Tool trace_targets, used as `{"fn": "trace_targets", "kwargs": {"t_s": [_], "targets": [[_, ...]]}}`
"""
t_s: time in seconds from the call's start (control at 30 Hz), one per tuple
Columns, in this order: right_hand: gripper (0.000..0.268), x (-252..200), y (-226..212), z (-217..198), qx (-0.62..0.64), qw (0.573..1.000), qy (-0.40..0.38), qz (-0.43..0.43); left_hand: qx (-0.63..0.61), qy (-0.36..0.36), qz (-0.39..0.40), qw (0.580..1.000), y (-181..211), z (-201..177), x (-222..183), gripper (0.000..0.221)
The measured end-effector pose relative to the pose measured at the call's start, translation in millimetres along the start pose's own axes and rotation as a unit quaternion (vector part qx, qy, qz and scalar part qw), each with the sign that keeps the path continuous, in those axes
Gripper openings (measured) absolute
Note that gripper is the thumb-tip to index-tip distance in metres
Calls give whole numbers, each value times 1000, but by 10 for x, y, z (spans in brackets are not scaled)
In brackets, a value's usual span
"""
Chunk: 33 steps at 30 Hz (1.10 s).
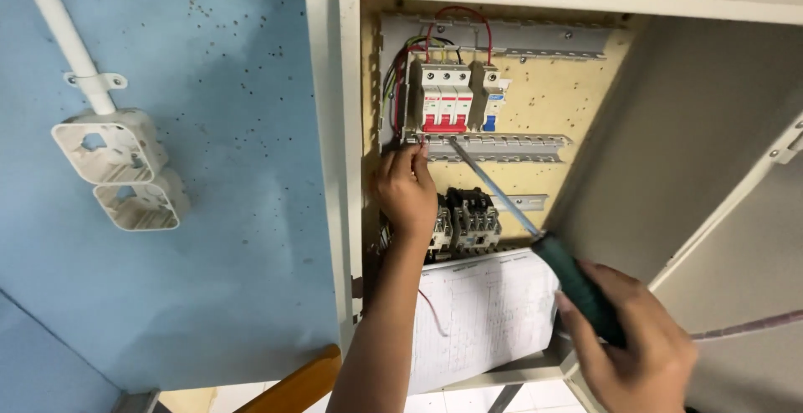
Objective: Connecting electrical wires to circuit breakers and contactors within a control panel using a screwdriver while referring to a schematic.
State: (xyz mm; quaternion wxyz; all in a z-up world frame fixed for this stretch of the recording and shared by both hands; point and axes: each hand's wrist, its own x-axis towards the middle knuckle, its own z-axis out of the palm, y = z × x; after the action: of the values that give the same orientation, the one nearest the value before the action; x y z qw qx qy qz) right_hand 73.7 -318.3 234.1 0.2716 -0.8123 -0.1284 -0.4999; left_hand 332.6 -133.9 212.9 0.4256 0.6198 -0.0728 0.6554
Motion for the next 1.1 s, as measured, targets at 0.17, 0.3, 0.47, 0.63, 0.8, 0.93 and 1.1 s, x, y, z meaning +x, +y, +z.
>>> {"fn": "trace_targets", "kwargs": {"t_s": [0.17, 0.3, 0.47, 0.63, 0.8, 0.93, 1.1], "targets": [[36, 99, 39, 149, -60, 985, -27, -159, -9, 15, -16, 1000, 96, -25, 112, 22], [36, 111, 67, 256, -52, 986, -23, -157, 22, 18, -28, 999, 73, 76, 111, 21], [33, 175, 110, 396, -114, 975, 2, -189, 92, 7, -70, 993, 114, 119, 111, 12], [33, 185, 116, 421, -105, 977, 4, -186, 6, 48, -29, 998, 98, 72, 118, 14], [32, 153, 142, 439, -88, 982, 5, -170, 19, 39, -30, 999, 84, 64, 49, 18], [31, 112, 199, 428, -81, 983, 1, -162, 60, -4, -53, 997, 59, 76, 0, 19], [29, 28, 245, 405, -71, 985, -2, -156, 67, -3, -48, 997, 79, 67, -5, 22]]}}
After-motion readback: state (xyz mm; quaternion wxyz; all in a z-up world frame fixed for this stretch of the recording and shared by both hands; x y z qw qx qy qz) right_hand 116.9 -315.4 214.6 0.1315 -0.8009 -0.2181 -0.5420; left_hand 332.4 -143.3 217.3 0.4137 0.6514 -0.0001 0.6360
